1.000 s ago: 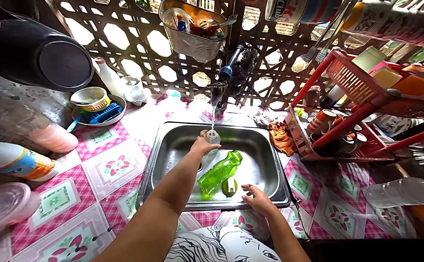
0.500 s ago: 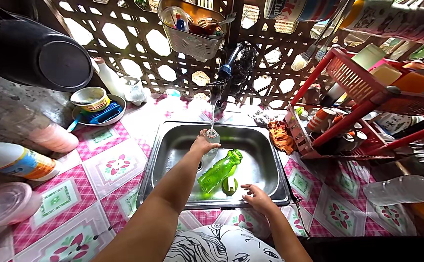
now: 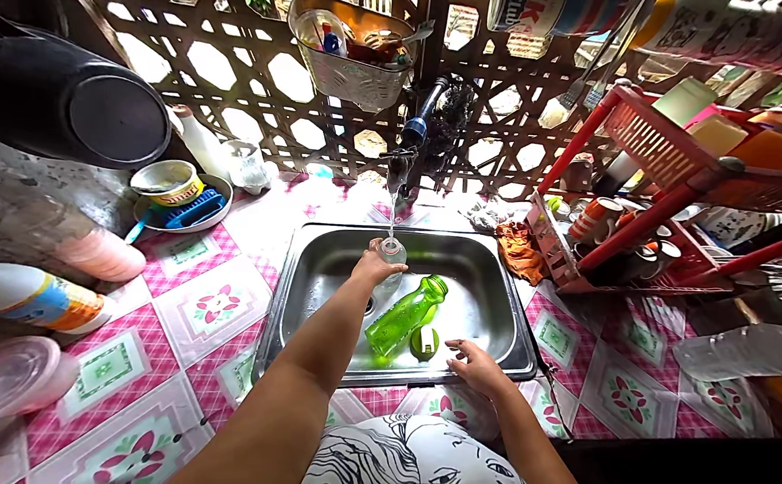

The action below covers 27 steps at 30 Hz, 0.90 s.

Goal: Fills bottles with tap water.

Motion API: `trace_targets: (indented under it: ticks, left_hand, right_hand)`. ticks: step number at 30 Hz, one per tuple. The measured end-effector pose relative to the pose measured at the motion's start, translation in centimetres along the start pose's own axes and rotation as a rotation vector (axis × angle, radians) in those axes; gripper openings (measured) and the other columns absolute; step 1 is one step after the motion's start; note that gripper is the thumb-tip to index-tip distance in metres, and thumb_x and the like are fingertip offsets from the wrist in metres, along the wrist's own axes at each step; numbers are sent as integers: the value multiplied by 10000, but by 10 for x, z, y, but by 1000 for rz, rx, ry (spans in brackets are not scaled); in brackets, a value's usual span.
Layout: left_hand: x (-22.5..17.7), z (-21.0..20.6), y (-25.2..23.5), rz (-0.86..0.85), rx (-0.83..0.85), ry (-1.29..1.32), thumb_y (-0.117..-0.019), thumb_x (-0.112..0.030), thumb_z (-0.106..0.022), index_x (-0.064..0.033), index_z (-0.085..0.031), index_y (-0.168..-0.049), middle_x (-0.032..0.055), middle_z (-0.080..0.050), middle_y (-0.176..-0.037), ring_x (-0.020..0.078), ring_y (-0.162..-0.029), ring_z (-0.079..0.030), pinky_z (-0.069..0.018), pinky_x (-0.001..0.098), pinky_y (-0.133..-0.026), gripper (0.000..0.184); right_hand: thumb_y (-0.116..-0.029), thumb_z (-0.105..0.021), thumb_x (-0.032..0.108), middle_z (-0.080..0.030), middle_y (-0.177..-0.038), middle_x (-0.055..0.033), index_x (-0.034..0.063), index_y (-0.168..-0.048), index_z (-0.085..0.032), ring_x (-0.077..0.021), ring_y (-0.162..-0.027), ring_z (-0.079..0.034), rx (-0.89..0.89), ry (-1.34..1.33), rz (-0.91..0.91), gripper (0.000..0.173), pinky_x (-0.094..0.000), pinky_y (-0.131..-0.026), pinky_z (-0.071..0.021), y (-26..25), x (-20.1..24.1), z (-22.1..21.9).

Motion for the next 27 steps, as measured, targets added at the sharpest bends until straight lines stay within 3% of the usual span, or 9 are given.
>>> trace_targets:
  ticks: [27]
  left_hand:
    - [2, -1, -2, -15, -1, 17, -686, -584, -891, -159, -298, -1574, 233, -569, -1400, 376, -1252, -599, -487, 584, -1037, 1150]
  right_hand:
    - [-1016, -616, 249, -560, -1465, -136, 92, -1462, -551, -253, -1237, -610, 0, -11, -2, 477, -429, -1065, -487, 5, 8, 0]
Point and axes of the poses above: each hand's wrist, its own y-axis away from the middle knuckle, its own z-axis out of the back of the hand, x = y × z, the point moved 1 cm from there along -y, towards the middle knuckle
